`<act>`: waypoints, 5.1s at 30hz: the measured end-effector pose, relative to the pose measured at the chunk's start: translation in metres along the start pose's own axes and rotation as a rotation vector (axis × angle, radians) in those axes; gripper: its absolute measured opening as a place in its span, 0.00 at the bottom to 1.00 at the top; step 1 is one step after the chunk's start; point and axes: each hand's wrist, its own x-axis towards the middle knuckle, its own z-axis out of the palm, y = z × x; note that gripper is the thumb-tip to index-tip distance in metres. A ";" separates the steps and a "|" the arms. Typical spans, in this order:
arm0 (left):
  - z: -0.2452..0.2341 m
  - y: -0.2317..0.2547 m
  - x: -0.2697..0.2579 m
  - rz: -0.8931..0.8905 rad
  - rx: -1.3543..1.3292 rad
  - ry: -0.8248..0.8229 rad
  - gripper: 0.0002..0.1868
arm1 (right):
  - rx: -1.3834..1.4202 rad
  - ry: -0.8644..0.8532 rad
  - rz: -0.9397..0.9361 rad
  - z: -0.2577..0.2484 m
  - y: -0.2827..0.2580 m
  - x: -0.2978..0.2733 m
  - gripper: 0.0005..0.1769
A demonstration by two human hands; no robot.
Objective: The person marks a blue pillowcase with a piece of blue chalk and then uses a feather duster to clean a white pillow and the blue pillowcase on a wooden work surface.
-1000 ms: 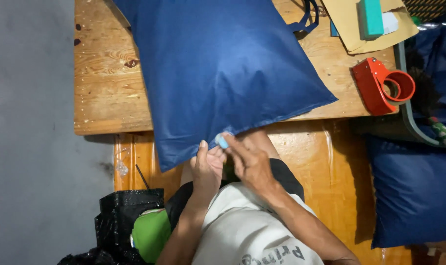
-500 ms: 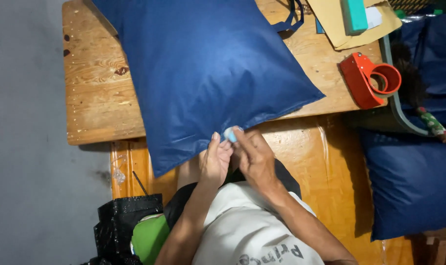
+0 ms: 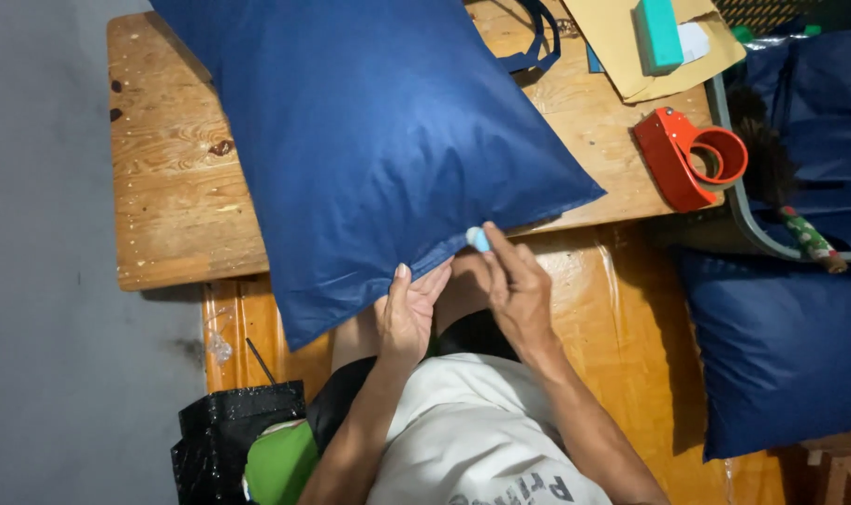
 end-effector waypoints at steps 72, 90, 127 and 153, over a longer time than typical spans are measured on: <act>0.056 -0.065 0.044 -0.246 -0.022 -0.054 0.21 | -0.173 0.106 -0.033 -0.023 0.024 0.018 0.20; 0.053 -0.079 0.045 -0.233 -0.030 -0.108 0.24 | -0.089 0.090 -0.005 -0.037 0.019 0.020 0.18; 0.095 -0.113 0.059 -0.356 -0.050 -0.109 0.21 | -0.118 0.053 0.072 -0.068 0.045 0.034 0.17; 0.067 -0.116 0.068 -0.466 -0.265 -0.206 0.16 | 0.022 0.129 0.317 -0.099 0.064 0.043 0.19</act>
